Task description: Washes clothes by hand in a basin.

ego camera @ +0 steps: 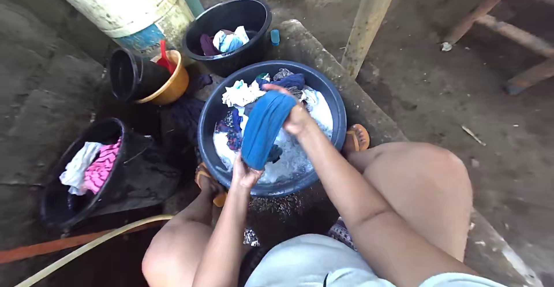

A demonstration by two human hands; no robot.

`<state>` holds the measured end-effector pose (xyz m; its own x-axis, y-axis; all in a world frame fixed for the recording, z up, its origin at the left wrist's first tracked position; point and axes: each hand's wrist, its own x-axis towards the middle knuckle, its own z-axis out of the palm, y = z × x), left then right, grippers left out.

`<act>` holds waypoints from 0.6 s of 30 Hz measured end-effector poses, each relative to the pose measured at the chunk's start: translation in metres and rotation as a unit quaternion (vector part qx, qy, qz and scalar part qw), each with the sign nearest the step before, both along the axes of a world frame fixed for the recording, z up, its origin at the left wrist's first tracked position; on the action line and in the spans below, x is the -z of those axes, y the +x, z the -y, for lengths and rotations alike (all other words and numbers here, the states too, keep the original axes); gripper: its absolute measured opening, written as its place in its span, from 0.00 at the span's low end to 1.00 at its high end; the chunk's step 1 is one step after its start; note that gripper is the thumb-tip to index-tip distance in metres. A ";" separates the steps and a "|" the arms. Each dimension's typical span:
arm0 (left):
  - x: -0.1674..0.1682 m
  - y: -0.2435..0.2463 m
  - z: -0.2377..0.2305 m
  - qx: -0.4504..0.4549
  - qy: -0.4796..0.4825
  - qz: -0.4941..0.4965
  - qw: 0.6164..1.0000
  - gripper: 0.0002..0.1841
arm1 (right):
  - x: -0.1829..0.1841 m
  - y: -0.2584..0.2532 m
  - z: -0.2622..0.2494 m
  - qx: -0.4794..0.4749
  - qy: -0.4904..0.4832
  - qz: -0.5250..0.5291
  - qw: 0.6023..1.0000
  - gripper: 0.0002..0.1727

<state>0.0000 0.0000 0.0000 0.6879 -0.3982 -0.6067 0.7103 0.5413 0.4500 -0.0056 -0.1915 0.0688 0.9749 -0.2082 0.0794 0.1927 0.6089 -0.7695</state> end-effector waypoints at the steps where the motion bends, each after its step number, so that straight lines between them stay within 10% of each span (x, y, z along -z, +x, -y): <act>1: -0.012 -0.003 0.008 -0.010 -0.014 0.008 1.000 0.28 | 0.013 0.006 0.015 0.066 0.053 -0.052 0.995 0.17; 6: -0.053 0.001 0.068 -0.066 -0.118 0.064 0.989 0.29 | 0.111 -0.002 0.010 0.106 0.108 -0.262 0.953 0.27; 13: -0.054 0.044 0.107 -0.118 -0.166 0.120 0.972 0.30 | 0.111 -0.008 -0.030 -0.058 0.274 -0.091 0.955 0.69; 18: -0.012 0.025 0.055 -0.009 -0.115 0.129 0.985 0.36 | 0.093 0.013 -0.005 0.181 0.267 -0.100 0.941 0.46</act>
<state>0.0249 -0.0546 0.0121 0.8154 -0.4911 -0.3066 0.5781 0.6615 0.4777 0.0077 -0.1867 -0.0237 0.8163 -0.4885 -0.3084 0.3460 0.8409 -0.4162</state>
